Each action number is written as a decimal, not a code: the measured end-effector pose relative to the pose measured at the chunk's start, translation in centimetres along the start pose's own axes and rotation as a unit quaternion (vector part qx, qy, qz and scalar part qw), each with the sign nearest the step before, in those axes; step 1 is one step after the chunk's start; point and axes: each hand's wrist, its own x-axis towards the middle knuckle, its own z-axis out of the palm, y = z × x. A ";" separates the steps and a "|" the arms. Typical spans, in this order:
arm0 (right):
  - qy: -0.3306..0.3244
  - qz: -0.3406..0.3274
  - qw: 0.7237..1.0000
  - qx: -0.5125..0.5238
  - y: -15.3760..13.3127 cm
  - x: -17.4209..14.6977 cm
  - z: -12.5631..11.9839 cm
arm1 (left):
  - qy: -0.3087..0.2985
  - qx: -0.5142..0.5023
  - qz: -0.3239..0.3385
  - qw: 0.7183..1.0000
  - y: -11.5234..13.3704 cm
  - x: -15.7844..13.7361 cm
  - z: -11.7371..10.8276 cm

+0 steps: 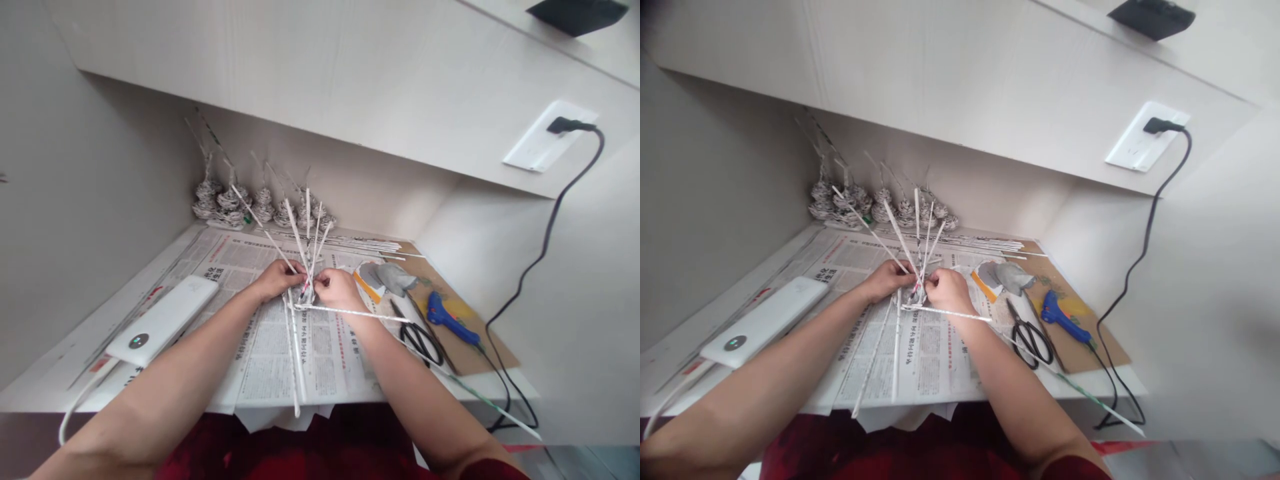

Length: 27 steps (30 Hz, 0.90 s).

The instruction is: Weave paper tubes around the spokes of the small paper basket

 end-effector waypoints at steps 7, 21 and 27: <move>-0.015 -0.002 1.000 -0.015 0.0 -0.5 -0.5 | -0.014 -0.009 -0.002 1.000 -0.1 -0.1 0.0; 0.024 0.037 0.976 0.215 2.0 -6.1 -1.8 | 0.079 -0.188 -0.019 0.979 0.9 0.2 0.0; -0.035 0.088 0.932 0.349 2.5 -4.1 -0.6 | 0.135 -0.162 0.005 0.977 0.2 0.4 0.2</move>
